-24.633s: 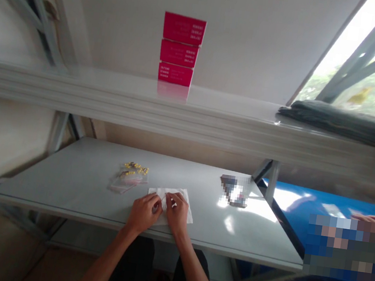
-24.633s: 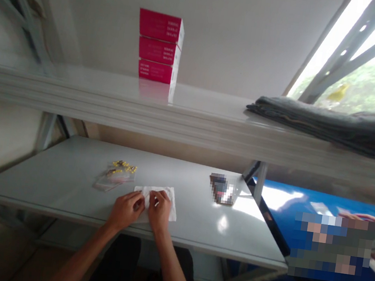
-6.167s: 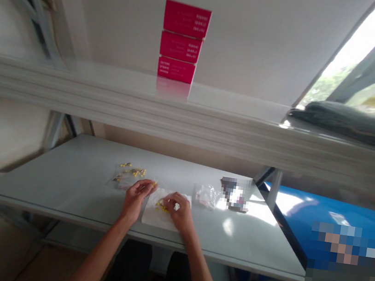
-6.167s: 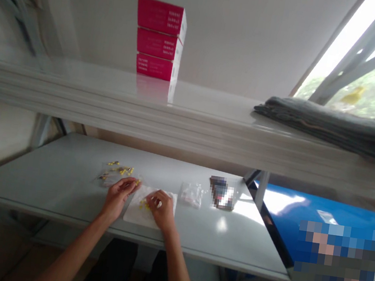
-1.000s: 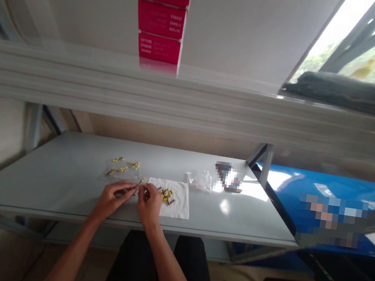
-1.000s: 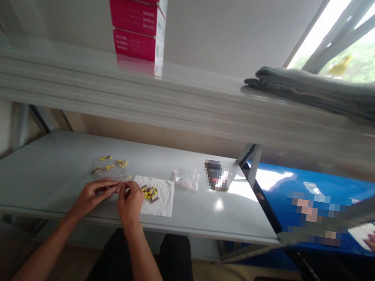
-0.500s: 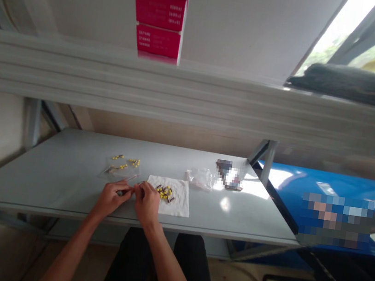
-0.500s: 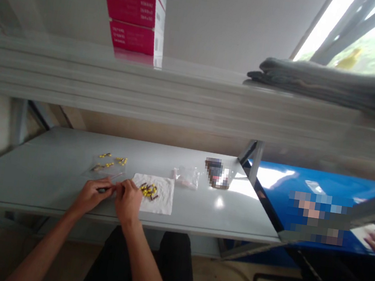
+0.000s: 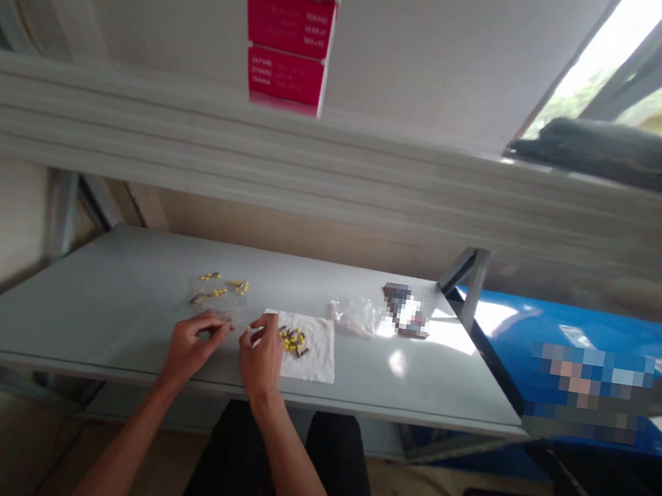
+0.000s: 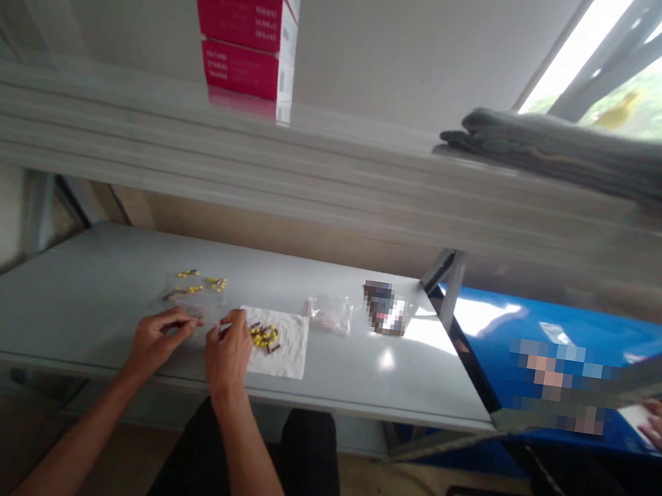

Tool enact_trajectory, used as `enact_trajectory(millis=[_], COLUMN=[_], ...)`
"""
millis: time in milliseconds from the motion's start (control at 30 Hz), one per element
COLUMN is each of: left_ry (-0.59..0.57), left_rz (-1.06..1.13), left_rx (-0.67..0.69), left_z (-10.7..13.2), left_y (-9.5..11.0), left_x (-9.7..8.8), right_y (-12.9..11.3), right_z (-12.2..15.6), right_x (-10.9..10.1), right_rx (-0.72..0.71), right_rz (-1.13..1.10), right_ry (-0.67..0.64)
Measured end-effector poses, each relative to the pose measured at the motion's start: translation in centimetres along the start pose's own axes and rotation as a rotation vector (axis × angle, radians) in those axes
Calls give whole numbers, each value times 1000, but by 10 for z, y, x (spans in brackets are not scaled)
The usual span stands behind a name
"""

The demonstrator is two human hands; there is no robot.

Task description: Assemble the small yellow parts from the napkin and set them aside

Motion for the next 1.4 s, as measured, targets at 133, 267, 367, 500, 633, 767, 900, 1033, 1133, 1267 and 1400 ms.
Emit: enact_trajectory(millis=[133,267,367,500,633,767,900,1033,1133,1267,1400], left_ry=[102,131,100,61,145,269,273,262,258,263,252], left_rz=[-72,-4,69,141,257,345,408,427,460,520,517], left_rx=[-10,-81,-134,-203,-230,-271,-296,-321,-329,-354,-336], left_z=[1,-2,-4,-1,1,4,2,-5,-12,-15,-15], left_y=[-2,-14,-26,-37,-31,-21,-11,-5,-2,-7,-9], left_x=[-11,-8,4,12,2,1,27,58,74,84,84], right_y=[3,11,8,5,3,-8,-6,3,7,11,21], right_z=[-1,-5,-11,-27,-41,-41,-40,-42,-46,-55,-59], right_x=[-8,-12,-10,-8,-11,-22,-49,-73,-87,-102,-101], right_rx=[10,71,37,13,25,-71,-159,-240,-269,-268,-192], right_rz=[-113,-329,-471,-612,-600,-416,-341,-301,-277,-241,-265], right_ry=[29,-16,-121,-261,-337,-430,-470,-483,-437,-309,-283])
Point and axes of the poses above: each hand's wrist, its own z-axis away from the middle knuckle, its own x-axis out of the palm, y = z × x, the point moved 10 cm from there along -z, towards the middle knuckle, and after that the axes turned 11 degrees about x, right-handed, at the moved point
